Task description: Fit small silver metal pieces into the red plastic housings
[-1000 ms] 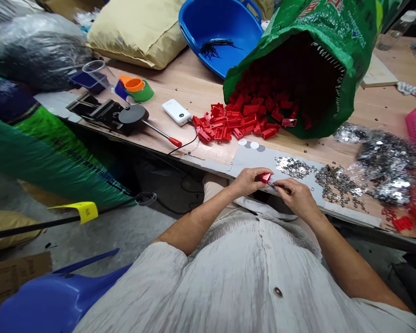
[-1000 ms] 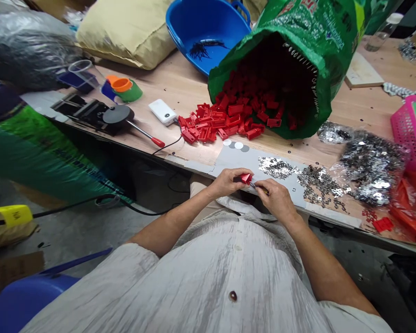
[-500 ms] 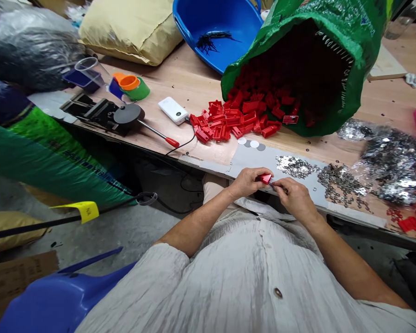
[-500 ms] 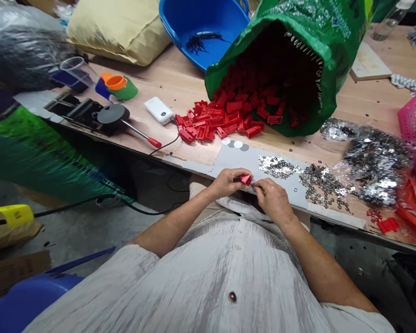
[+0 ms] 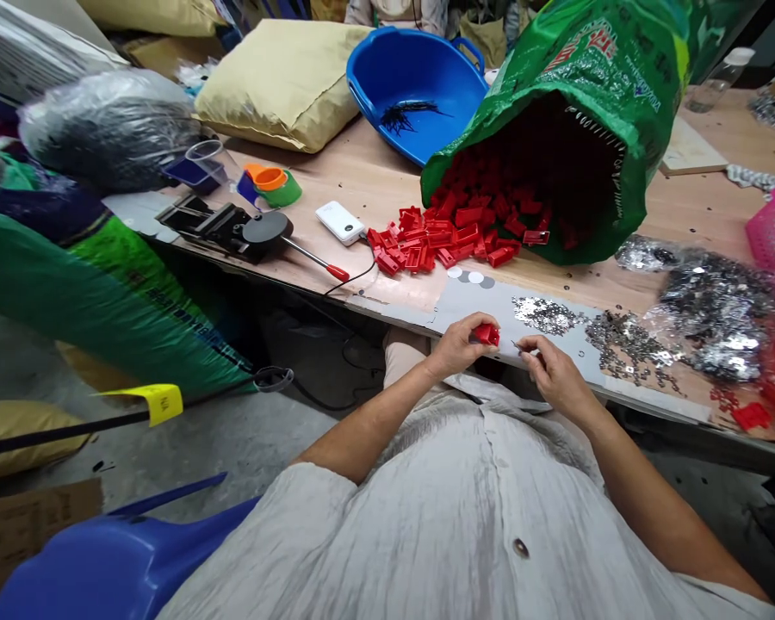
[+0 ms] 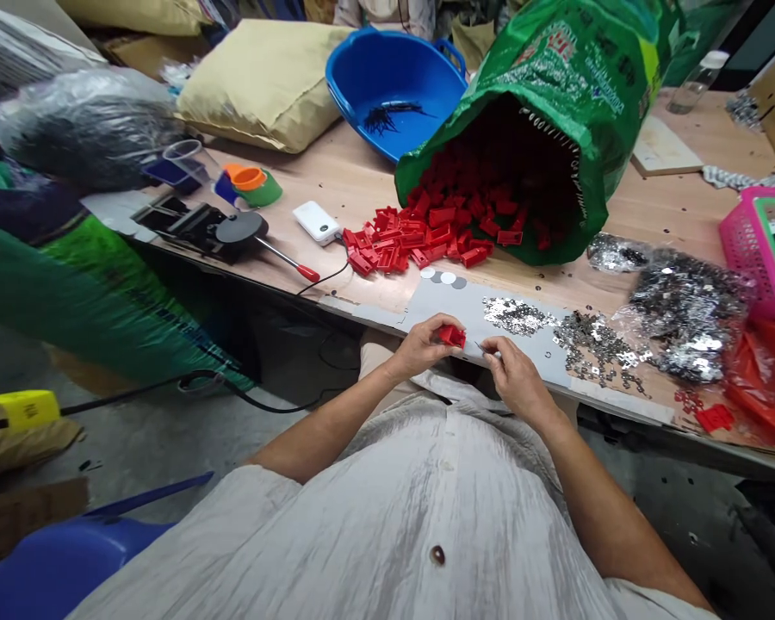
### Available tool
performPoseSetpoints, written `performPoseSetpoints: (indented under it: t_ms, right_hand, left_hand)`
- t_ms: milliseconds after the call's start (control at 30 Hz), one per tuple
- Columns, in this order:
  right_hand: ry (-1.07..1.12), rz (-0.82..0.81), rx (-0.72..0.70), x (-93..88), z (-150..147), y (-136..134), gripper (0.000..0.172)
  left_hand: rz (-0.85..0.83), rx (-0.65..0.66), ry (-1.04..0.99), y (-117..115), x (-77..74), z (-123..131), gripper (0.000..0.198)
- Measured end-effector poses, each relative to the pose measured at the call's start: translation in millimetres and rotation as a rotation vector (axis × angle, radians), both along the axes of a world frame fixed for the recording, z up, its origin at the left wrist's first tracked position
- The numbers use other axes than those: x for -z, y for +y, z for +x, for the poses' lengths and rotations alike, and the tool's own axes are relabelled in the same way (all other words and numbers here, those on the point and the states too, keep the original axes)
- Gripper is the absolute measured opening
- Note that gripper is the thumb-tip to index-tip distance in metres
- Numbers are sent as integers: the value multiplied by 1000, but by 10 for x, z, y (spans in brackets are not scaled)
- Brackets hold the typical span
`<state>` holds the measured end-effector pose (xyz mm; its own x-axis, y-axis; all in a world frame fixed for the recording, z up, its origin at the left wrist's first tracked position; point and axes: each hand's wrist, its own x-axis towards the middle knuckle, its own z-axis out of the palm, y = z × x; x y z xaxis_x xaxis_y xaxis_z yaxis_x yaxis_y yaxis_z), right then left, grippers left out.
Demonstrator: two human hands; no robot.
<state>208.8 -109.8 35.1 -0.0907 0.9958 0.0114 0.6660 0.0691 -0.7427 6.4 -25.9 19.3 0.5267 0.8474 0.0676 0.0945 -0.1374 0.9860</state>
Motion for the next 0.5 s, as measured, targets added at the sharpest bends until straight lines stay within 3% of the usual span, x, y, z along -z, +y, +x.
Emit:
performPoseSetpoints:
  t_ms: [100,233,333,500]
  right_hand:
    - [101,-64,-47,-80,-13,-61,31]
    - [111,-60,-117,-173,-75,-85,47]
    - [99,-20,-130,-182,-110,-82,46]
    - [70,20,-116,-156,-114,-77,45]
  left_hand:
    - [-148,-48,-180,-86,-63,29,32]
    - [-550,-53,-467,-228,-160,113,33]
    - [-814,-25,-636,-327,-190,158,35]
    - [-1004,-91,-737,-429,-225,192,17]
